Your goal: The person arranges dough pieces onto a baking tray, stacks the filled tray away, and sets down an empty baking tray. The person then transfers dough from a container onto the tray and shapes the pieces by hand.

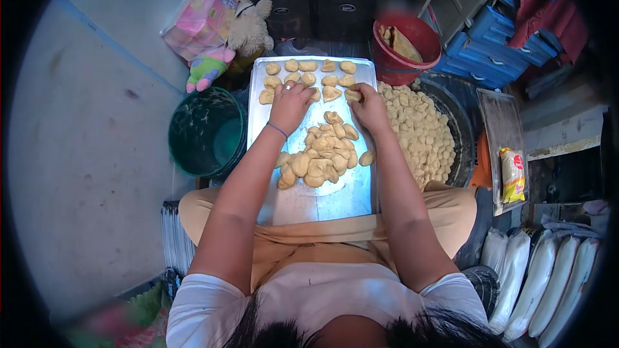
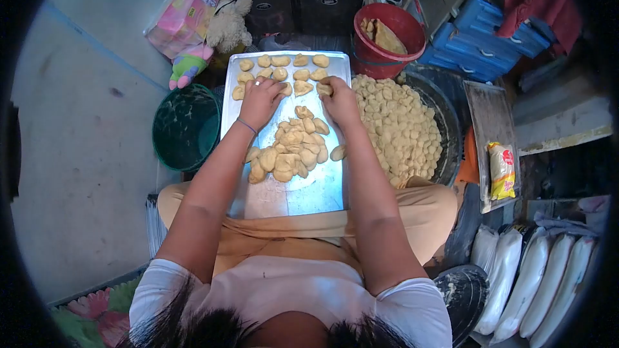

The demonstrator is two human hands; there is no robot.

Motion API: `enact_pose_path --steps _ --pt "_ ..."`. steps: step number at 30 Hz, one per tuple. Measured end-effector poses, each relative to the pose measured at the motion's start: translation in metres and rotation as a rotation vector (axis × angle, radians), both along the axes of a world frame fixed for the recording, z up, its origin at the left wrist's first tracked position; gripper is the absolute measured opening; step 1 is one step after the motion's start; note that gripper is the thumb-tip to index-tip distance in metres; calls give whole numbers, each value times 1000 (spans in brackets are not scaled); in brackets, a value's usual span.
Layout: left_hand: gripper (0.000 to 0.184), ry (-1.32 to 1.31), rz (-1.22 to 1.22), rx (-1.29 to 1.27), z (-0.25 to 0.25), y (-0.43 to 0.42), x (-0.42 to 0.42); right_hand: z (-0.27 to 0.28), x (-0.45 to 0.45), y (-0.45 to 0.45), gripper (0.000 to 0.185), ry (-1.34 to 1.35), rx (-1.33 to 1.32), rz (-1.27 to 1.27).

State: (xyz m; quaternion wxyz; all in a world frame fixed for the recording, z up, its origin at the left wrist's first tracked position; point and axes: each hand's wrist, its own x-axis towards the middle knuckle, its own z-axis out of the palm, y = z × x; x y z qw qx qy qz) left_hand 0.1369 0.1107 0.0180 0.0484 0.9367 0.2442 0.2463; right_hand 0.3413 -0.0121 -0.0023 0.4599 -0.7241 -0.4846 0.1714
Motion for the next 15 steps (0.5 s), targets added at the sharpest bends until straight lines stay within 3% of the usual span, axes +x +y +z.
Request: enact_pose_path --steps 5,8,11,14,15 --pt "27 -39 -39 -26 -7 2 1 9 -1 2 31 -153 86 -91" --pt "30 -83 -60 -20 1 -9 4 -3 7 14 30 -8 167 -94" --pt "30 -52 -112 -31 7 -11 19 -8 13 31 33 -126 197 -168" --pt "28 64 -158 -5 0 -7 31 5 9 34 38 -377 -67 -127" --pt "27 104 -168 2 0 -6 35 4 12 33 39 -322 -56 -137"
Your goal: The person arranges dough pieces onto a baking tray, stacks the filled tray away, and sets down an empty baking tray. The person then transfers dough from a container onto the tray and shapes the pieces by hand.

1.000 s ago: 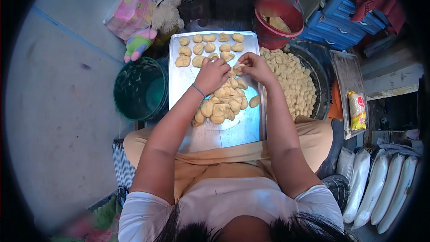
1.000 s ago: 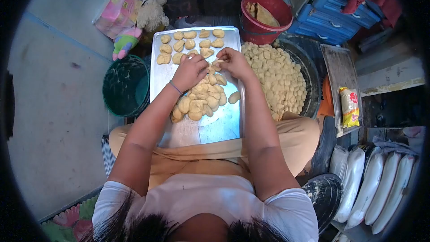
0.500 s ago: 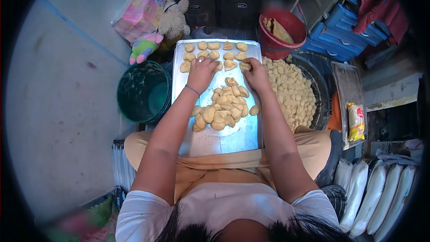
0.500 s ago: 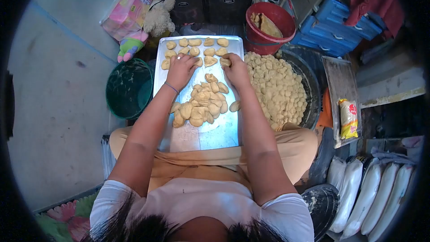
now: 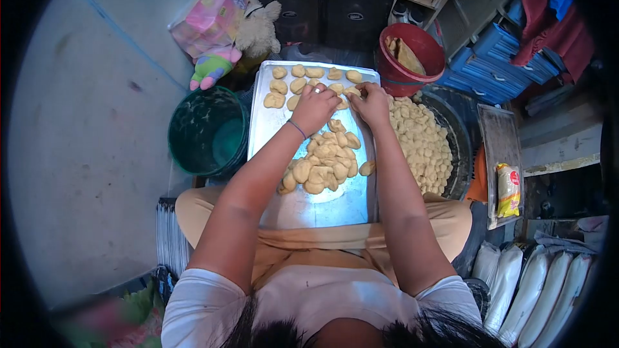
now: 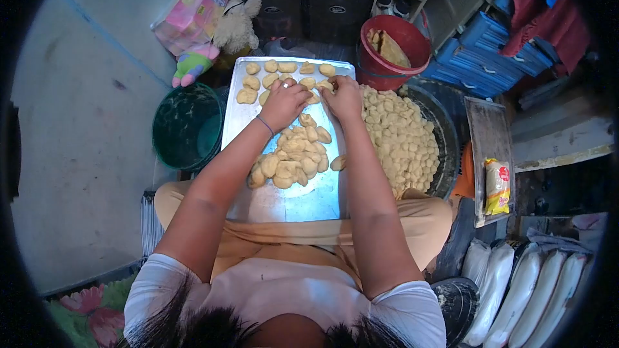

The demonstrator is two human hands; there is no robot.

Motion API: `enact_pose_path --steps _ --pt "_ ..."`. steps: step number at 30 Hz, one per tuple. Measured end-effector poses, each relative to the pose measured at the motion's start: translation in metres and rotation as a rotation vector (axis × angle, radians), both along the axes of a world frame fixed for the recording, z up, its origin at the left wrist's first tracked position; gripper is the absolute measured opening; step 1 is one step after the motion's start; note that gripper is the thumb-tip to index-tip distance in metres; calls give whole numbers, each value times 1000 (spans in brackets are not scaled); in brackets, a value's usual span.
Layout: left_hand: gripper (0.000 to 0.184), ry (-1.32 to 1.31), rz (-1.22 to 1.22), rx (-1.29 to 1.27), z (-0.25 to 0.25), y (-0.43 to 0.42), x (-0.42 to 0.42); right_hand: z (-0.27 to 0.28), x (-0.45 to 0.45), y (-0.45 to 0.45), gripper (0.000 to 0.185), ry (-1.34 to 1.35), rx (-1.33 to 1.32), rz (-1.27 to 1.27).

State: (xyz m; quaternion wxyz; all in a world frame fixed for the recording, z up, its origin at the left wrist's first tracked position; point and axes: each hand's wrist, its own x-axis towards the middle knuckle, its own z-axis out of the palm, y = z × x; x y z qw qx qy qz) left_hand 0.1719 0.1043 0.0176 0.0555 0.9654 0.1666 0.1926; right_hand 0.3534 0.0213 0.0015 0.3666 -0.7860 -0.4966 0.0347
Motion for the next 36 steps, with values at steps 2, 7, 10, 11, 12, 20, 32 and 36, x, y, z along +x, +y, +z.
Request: enact_pose_path --steps 2,7,10,11,12,20,32,36 --pt "24 -20 -22 -9 -4 -1 5 -3 4 0 40 106 33 -12" --pt "21 -190 91 -35 2 0 4 21 -4 -28 38 178 -7 -1" --pt "22 -190 132 -42 2 9 7 8 -4 -33 34 257 -54 59" --pt "22 -203 132 -46 1 12 8 2 -3 -32 32 289 -41 77" --pt "22 -216 132 -48 2 14 9 0 -4 -30 30 327 1 69" --pt "20 -99 191 -47 0 25 20 2 -8 -18 27 272 144 -39" --pt "25 -16 73 14 -1 1 7 3 -8 -12 33 191 172 -40" --pt "30 -263 153 -31 13 -4 -17 17 -20 -36 29 87 213 62"
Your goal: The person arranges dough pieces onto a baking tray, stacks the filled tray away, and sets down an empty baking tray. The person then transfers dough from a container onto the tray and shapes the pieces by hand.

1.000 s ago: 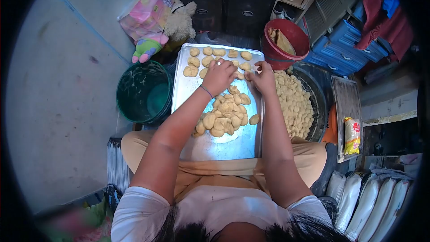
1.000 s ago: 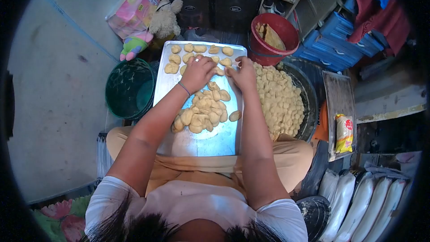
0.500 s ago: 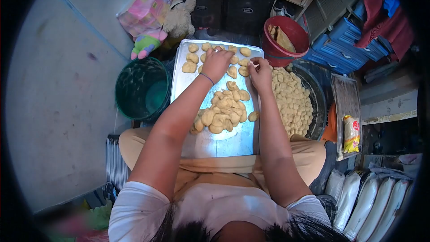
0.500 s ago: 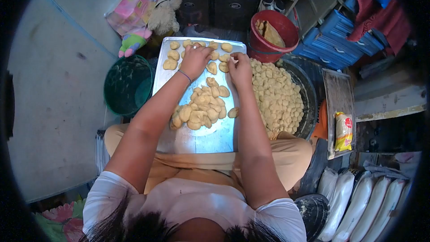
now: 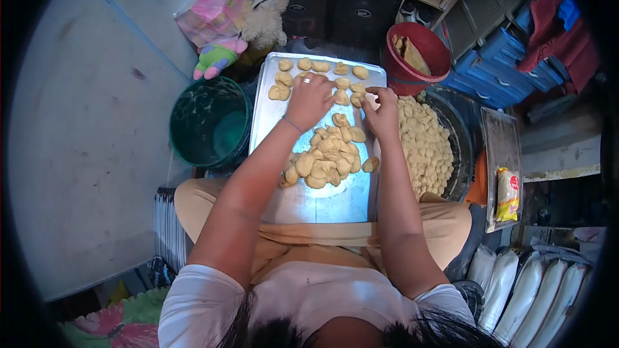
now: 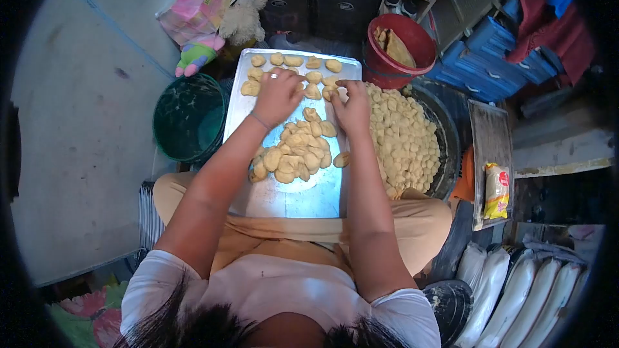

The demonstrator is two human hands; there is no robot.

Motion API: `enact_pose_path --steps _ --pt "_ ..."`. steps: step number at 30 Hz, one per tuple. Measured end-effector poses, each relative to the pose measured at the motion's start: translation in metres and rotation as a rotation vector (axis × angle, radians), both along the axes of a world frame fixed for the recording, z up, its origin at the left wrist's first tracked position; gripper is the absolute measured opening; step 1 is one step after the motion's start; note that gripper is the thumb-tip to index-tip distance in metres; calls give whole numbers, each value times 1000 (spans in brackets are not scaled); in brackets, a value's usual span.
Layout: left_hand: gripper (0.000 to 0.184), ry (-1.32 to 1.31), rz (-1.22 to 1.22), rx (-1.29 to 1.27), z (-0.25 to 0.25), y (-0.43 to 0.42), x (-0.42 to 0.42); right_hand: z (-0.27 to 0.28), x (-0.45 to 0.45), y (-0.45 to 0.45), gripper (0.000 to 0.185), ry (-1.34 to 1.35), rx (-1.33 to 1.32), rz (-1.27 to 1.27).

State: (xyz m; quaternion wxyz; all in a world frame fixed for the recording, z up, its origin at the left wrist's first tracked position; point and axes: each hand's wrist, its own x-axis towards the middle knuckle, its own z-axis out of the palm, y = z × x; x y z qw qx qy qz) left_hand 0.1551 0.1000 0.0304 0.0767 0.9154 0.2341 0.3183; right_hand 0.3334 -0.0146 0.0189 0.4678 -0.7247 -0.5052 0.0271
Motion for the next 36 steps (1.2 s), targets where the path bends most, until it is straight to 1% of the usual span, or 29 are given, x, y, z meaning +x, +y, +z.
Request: enact_pose_path --steps 2,5,8,9,11,13,16,17,20,21,24,25,29,32,35,36 --pt "34 10 72 -43 10 2 -27 3 0 -2 28 -19 -9 -4" --pt "34 82 188 -73 -2 5 -55 6 -8 15 27 -89 -31 111" --pt "30 117 225 -82 -18 10 -55 14 -39 33 26 -323 -126 156" --pt "29 102 220 -29 -20 12 -53 12 -44 39 27 -340 -197 170" --pt "26 127 217 -79 -22 15 -50 5 -49 49 29 -378 -338 196" --pt "26 145 194 -145 -14 15 -53 10 -52 43 29 -328 -279 175" --pt "30 -24 173 -49 -8 14 -69 18 -45 29 29 -204 -173 164" --pt "35 -50 216 -31 -17 23 -74 18 -41 24 29 -152 -138 164" --pt "35 -49 368 -111 -15 33 -83 7 -20 8 32 63 -298 95" --pt "36 -36 393 -177 -12 34 -85 14 -21 -2 36 35 -395 67" --pt "37 111 361 -275 -5 34 -90 9 -32 -22 35 76 -491 127" --pt "37 82 341 -289 -10 38 -89 10 -34 -20 34 145 -568 165" --pt "38 -3 318 -321 -24 52 -81 3 -40 -21 35 190 -530 224" --pt "37 -17 325 -319 -27 53 -80 9 -46 -25 32 256 -505 181" --pt "35 -34 331 -265 -24 47 -80 7 -52 -24 31 76 -460 204" --pt "34 -41 335 -240 -21 41 -81 9 -52 -22 31 88 -495 221"
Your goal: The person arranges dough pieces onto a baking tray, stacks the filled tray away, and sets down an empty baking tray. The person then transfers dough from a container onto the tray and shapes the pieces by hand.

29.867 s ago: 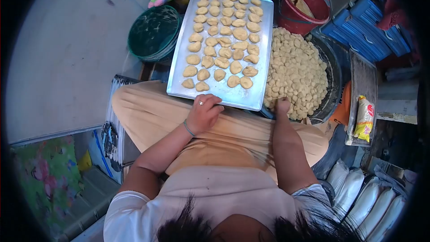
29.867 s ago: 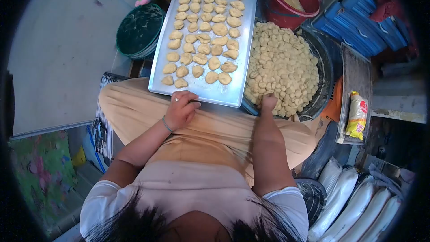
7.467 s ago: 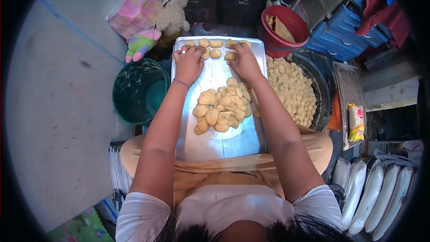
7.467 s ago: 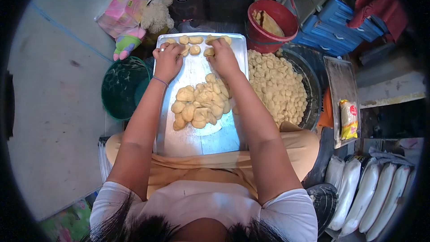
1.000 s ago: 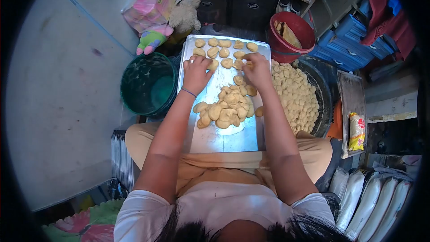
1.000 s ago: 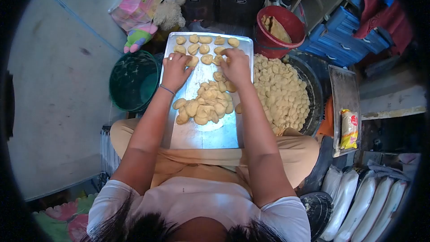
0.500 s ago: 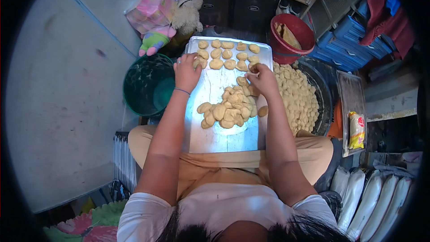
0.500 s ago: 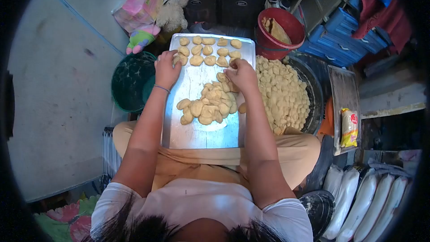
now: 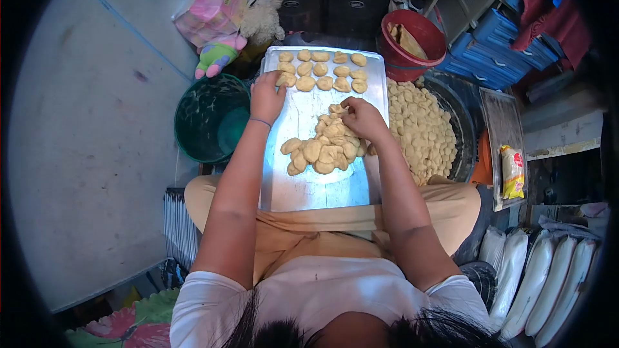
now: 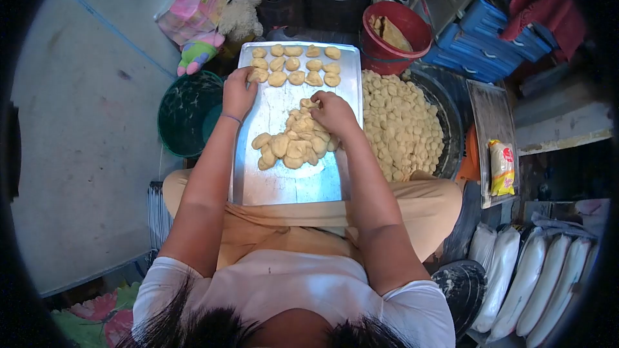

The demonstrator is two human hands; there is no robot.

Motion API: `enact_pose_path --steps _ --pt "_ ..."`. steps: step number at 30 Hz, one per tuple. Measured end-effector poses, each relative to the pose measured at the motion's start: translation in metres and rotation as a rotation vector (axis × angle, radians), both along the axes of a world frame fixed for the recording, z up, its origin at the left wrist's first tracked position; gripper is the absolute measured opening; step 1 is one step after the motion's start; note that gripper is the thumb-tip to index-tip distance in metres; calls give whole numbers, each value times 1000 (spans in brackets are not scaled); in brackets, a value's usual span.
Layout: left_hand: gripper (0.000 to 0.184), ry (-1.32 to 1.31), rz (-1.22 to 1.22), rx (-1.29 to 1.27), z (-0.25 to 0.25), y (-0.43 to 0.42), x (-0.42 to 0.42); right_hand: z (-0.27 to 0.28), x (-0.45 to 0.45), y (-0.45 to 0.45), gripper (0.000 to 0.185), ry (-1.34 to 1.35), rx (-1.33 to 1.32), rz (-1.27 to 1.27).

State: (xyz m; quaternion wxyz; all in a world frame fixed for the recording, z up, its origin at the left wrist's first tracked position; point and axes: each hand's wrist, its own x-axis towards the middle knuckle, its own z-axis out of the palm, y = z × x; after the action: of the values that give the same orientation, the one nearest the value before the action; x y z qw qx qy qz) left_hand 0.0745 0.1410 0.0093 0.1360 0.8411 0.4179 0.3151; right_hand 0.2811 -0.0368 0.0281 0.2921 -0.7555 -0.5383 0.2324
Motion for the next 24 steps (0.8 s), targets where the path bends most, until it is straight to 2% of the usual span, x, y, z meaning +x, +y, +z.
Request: enact_pose_path --steps 2,3,7,8,10,12,13,16,17,18,20,23,24 --pt "32 -42 -25 81 5 -13 -2 6 2 11 31 25 -72 35" --pt "31 -62 -35 120 8 -21 -3 3 -1 18 31 45 -26 29" --pt "27 -49 -333 -523 14 -51 -7 -13 -19 48 31 176 82 90" --pt "28 -50 -422 -493 8 -55 -13 -16 -23 51 31 224 89 126" --pt "32 119 -450 -507 17 -61 -21 -4 -28 47 33 190 69 162" --pt "34 -1 -341 -321 16 -71 -19 -6 -22 39 34 201 122 253" --pt "35 -58 -289 -228 16 -76 -16 -12 -19 36 37 381 162 255" --pt "33 83 -323 -91 20 -77 -2 -13 -9 21 39 -32 275 75" --pt "24 112 -326 -85 16 -73 0 -8 -4 15 39 -158 131 64" --pt "21 78 -299 -98 10 -69 -1 -3 4 15 35 23 -111 66" --pt "16 6 -249 -118 1 -58 -7 -10 24 12 30 200 -223 79" --pt "17 -151 -75 -22 -4 -43 -19 -7 28 15 25 465 -37 -86" --pt "19 -193 0 -1 -5 -43 -20 -5 24 19 24 423 20 -62"
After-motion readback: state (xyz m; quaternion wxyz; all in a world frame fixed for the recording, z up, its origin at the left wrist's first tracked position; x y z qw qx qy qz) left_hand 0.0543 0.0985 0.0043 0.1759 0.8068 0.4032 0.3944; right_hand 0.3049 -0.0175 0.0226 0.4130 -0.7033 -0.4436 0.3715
